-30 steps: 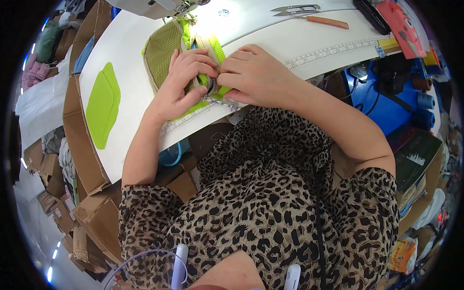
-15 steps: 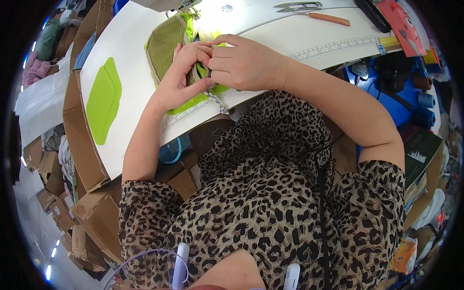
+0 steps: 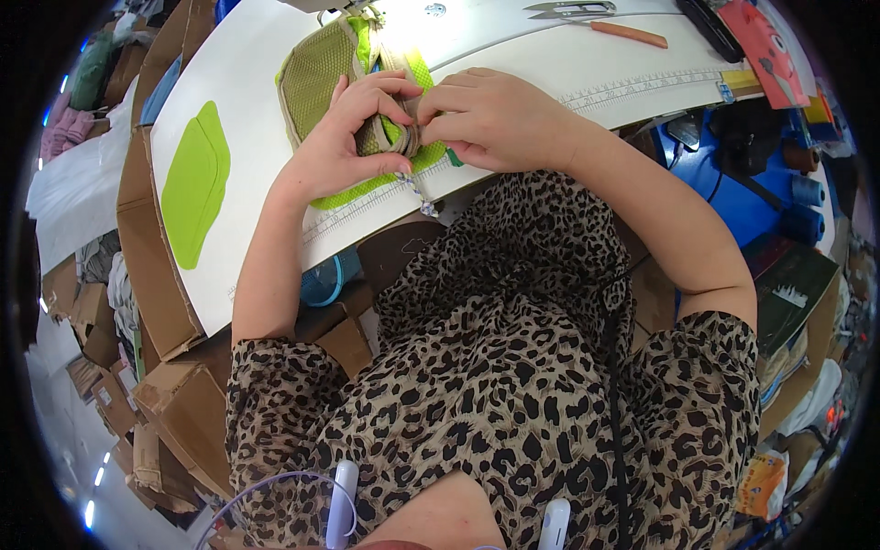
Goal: Sewing a neon green mesh pouch using an industrial sewing machine.
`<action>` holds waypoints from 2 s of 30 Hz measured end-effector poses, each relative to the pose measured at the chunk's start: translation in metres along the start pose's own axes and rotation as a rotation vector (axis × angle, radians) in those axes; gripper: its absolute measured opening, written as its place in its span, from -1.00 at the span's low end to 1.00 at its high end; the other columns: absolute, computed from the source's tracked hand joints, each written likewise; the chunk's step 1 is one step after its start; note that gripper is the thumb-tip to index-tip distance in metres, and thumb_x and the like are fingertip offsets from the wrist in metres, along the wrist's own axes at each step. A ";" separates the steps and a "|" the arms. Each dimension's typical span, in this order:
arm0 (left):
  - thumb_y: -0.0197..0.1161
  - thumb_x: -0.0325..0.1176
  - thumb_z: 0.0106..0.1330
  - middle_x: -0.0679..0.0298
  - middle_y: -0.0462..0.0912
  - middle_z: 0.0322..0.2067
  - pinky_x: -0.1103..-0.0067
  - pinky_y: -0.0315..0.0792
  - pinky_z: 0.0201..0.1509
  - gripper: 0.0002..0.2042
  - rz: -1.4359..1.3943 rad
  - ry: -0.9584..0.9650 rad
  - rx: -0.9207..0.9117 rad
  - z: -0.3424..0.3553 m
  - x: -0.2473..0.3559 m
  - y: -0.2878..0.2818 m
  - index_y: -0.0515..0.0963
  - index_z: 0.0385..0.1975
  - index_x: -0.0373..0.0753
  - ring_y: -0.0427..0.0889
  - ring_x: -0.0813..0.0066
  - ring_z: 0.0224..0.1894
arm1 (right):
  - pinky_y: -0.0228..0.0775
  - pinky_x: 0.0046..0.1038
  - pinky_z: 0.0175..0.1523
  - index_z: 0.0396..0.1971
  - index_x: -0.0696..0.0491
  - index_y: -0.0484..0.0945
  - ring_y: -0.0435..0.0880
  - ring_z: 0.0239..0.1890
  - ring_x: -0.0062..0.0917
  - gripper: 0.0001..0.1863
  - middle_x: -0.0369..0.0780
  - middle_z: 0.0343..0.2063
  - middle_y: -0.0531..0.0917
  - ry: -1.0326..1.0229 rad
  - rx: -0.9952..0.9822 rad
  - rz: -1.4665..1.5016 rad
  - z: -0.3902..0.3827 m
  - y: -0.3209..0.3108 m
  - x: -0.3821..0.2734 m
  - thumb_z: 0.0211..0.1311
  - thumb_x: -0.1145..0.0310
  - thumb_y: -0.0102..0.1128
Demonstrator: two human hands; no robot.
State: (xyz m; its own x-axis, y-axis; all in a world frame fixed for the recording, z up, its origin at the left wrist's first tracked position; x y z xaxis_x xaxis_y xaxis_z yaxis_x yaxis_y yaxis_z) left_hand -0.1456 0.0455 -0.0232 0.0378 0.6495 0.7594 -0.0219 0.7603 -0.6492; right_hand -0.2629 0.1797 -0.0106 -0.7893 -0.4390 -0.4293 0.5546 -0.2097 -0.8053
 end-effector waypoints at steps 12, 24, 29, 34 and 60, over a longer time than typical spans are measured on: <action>0.50 -0.16 0.09 0.29 0.52 0.18 0.05 -0.12 0.51 -0.56 0.022 0.016 0.000 0.005 0.005 -0.008 0.54 -0.06 -0.12 0.32 0.24 0.39 | 0.42 -0.30 0.16 -0.26 0.02 0.59 0.58 0.01 -0.35 -0.71 -0.30 -0.16 0.62 0.098 -0.068 0.028 -0.003 0.001 0.006 -0.08 0.57 0.21; 0.46 0.26 -0.07 0.25 0.46 0.25 0.15 0.12 0.42 -0.26 0.389 0.055 0.110 -0.005 0.002 -0.014 0.57 0.07 -0.11 0.25 0.11 0.41 | 0.39 -0.27 0.25 -0.15 0.05 0.59 0.54 0.13 -0.30 -0.59 -0.25 0.01 0.61 0.229 -0.063 -0.082 0.001 0.000 -0.014 -0.13 0.58 0.23; 0.37 0.30 0.01 0.26 0.45 0.27 0.16 0.14 0.40 -0.29 0.384 0.077 0.159 -0.003 0.002 -0.015 0.57 0.05 -0.11 0.26 0.13 0.41 | 0.35 -0.25 0.30 -0.14 0.07 0.58 0.48 0.23 -0.25 -0.59 -0.17 0.12 0.54 0.271 -0.059 -0.123 -0.001 -0.003 -0.014 -0.12 0.59 0.23; 0.25 0.23 0.19 0.29 0.47 0.25 0.17 0.18 0.37 -0.40 0.375 0.060 0.216 0.002 -0.006 -0.018 0.57 0.05 -0.12 0.30 0.17 0.36 | 0.28 -0.20 0.36 -0.13 0.05 0.58 0.41 0.31 -0.23 -0.58 -0.13 0.17 0.51 0.268 -0.131 -0.098 -0.002 -0.001 -0.013 -0.10 0.60 0.21; 0.15 -0.06 0.35 0.42 0.55 0.13 0.33 0.18 0.20 -0.69 0.521 0.072 0.177 0.007 -0.001 -0.022 0.57 -0.04 -0.06 0.41 0.28 0.18 | 0.32 -0.14 0.35 -0.41 0.02 0.52 0.60 0.07 -0.44 -0.80 -0.31 -0.19 0.62 -0.076 -0.145 -0.298 0.017 -0.003 -0.013 -0.08 0.41 0.33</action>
State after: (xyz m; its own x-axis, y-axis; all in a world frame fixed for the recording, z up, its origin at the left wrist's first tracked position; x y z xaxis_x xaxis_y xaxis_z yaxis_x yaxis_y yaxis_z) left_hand -0.1521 0.0281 -0.0093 0.0451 0.9425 0.3312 -0.2234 0.3327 -0.9162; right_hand -0.2500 0.1711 0.0039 -0.8860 -0.4425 -0.1386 0.2546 -0.2143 -0.9430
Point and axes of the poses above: each hand's wrist, its own z-axis towards the middle knuckle, its own y-axis out of the palm, x = y × z, the point moved 5 cm from there along z, towards the middle knuckle
